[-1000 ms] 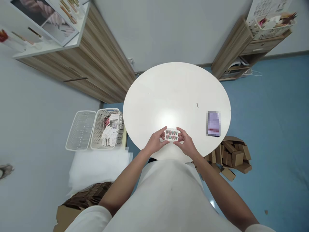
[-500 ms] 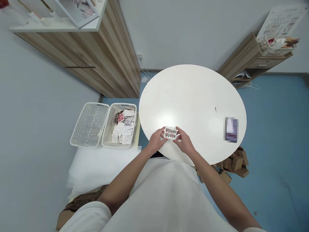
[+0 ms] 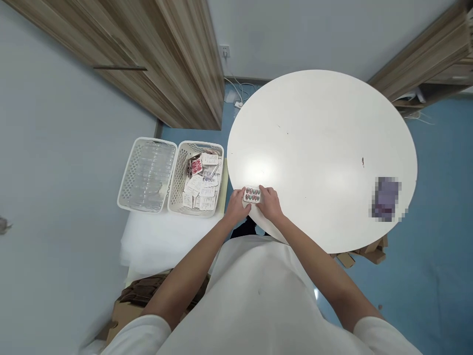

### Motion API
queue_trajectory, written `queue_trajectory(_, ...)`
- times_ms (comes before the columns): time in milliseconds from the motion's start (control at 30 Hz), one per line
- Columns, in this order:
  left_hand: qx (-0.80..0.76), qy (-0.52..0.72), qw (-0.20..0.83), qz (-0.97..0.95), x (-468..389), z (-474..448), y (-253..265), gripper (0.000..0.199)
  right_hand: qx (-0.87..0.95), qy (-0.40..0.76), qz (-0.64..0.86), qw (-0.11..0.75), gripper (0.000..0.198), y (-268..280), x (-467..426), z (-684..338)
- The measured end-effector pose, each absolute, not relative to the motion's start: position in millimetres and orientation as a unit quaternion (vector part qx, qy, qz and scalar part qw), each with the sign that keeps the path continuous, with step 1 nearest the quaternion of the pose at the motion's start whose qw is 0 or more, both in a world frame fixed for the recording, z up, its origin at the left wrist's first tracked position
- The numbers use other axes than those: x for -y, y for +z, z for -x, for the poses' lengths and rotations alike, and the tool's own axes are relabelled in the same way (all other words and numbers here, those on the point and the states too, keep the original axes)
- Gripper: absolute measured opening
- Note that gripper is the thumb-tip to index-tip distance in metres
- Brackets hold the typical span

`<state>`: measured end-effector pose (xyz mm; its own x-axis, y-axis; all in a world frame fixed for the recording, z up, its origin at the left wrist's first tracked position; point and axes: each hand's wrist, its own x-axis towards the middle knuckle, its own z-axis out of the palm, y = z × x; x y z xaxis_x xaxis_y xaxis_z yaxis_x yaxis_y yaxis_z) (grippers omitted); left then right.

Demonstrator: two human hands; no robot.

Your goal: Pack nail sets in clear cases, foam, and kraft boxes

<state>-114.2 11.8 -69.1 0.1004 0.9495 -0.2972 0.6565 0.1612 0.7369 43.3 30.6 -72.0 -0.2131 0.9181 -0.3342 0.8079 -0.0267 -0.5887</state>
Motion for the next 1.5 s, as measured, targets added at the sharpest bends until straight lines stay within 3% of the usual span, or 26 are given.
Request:
queue_trajectory(300,-0.637,0.124,0.328,-0.686,-6.3,116.7,-75.1,0.064,0.722,0.314,0.614,0.065,0.075,-81.9,-33.7,-45.0)
queue_trajectory(500,-0.586,0.063,0.280,-0.758,8.9,127.3,-62.6,0.051,0.772,0.293,0.559,0.072,0.056,-67.9,-9.6,-53.6)
queue_trajectory(700,-0.570,0.023,0.258,-0.780,6.4,128.7,-61.9,0.051,0.803,0.278,0.527,0.035,0.053,-67.9,-1.0,-45.9)
queue_trajectory(1500,-0.611,0.006,0.242,-0.753,-15.3,131.0,-64.8,0.056,0.798,0.277,0.536,0.013,0.056,-67.8,-31.5,-26.9)
